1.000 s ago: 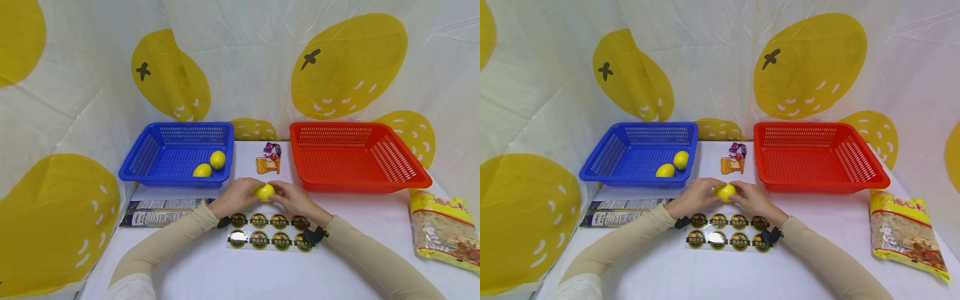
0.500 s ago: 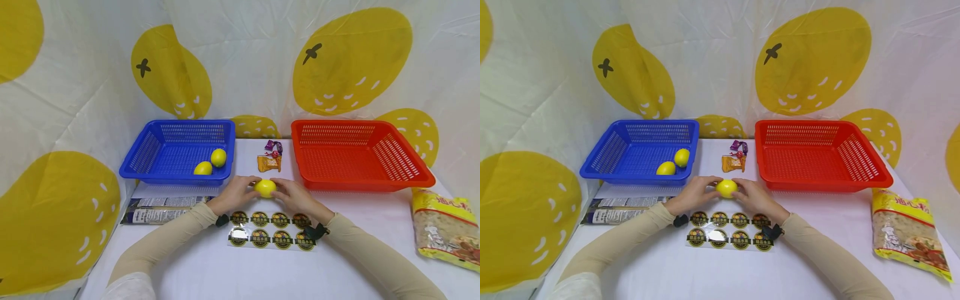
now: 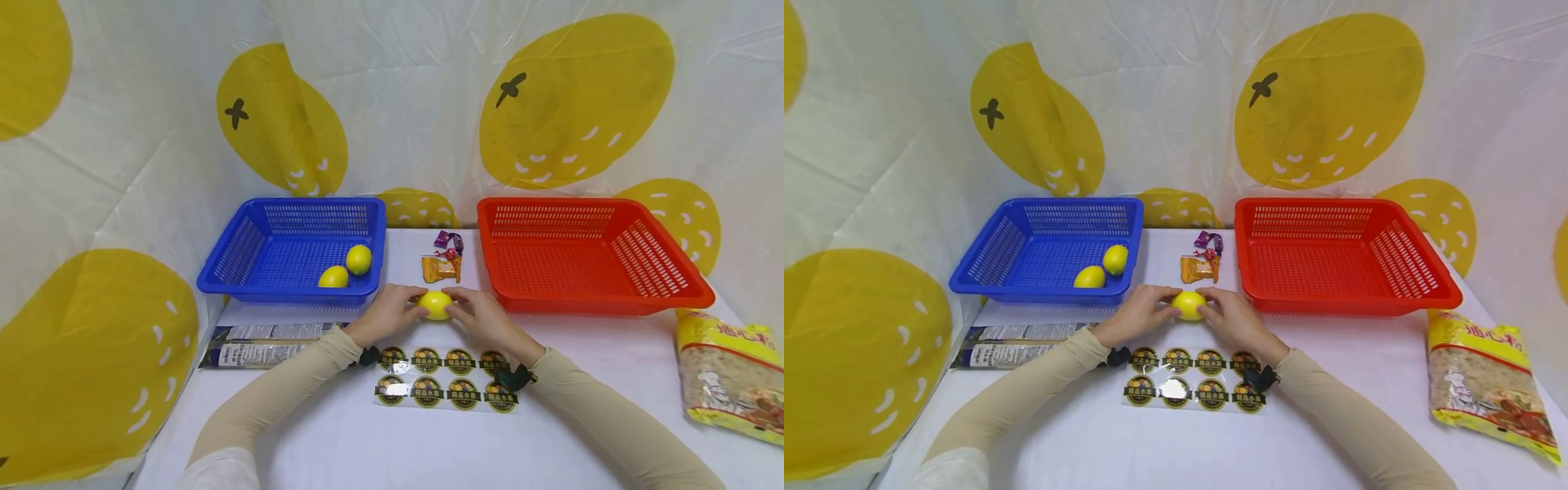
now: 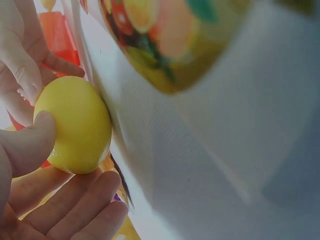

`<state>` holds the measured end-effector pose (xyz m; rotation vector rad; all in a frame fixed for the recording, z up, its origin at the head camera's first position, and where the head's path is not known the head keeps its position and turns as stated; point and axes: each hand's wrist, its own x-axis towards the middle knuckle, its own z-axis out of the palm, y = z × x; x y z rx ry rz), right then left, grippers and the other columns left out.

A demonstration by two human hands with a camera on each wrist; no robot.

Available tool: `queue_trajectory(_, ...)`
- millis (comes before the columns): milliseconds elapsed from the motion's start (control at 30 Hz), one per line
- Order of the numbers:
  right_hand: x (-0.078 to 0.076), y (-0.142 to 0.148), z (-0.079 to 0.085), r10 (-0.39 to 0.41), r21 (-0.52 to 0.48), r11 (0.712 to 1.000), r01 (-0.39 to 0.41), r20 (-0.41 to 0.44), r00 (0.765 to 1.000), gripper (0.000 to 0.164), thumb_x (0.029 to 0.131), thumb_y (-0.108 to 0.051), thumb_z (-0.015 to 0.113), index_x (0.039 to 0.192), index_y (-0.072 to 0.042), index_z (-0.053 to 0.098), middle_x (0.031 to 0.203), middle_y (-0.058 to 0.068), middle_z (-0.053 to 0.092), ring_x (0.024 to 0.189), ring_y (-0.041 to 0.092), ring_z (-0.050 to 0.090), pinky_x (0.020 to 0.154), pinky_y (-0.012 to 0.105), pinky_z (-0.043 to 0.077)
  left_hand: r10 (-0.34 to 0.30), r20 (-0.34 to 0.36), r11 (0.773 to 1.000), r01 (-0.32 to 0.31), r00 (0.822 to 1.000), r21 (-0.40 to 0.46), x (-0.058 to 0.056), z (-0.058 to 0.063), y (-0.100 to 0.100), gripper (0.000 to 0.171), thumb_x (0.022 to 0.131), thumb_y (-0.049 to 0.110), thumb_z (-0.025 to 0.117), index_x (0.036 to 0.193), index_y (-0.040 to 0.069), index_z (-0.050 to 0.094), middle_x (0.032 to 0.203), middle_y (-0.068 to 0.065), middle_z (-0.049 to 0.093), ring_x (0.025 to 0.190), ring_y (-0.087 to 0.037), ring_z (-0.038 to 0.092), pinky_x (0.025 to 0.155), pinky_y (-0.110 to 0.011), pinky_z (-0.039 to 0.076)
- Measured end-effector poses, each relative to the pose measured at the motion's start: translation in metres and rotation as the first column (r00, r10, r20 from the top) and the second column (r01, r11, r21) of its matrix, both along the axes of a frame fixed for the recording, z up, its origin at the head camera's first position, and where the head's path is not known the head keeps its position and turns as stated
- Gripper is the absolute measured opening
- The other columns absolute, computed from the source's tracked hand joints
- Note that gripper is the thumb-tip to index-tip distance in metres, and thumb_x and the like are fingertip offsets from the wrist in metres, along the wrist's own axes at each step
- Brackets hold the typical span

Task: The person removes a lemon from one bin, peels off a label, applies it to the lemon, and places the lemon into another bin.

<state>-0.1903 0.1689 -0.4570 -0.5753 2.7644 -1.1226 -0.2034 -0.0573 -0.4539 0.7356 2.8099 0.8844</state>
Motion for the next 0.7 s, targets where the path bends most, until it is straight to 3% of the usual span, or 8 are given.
queue_trajectory(233, -0.0009, -0.0005, 0.0038, -0.004, -0.016, 1.000, 0.005, 0.060, 0.998, 0.044, 0.102, -0.021, 0.064, 0.143, -0.009, 0.058, 0.142, 0.015, 0.064, 0.127, 0.037, 0.064, 0.109, 0.055, 0.050, 0.009, 0.017, 1.000, -0.009, 1.000, 0.018, -0.0009, 0.0004, 0.0016, 0.046, 0.096, 0.026, 0.073, 0.136, 0.006, 0.064, 0.131, -0.011, 0.072, 0.120, -0.024, 0.070, 0.103, -0.035, 0.056)
queue_trajectory(700, -0.0003, 0.0007, 0.0032, -0.007, -0.013, 1.000, 0.009, 0.094, 0.996, 0.044, 0.102, -0.023, 0.063, 0.145, -0.011, 0.058, 0.144, 0.013, 0.063, 0.128, 0.037, 0.063, 0.110, 0.056, 0.050, 0.008, 0.003, 1.000, -0.008, 1.000, -0.019, 0.0007, 0.0007, 0.0015, 0.047, 0.097, 0.029, 0.071, 0.138, 0.007, 0.063, 0.132, -0.010, 0.071, 0.119, -0.023, 0.070, 0.103, -0.036, 0.056)
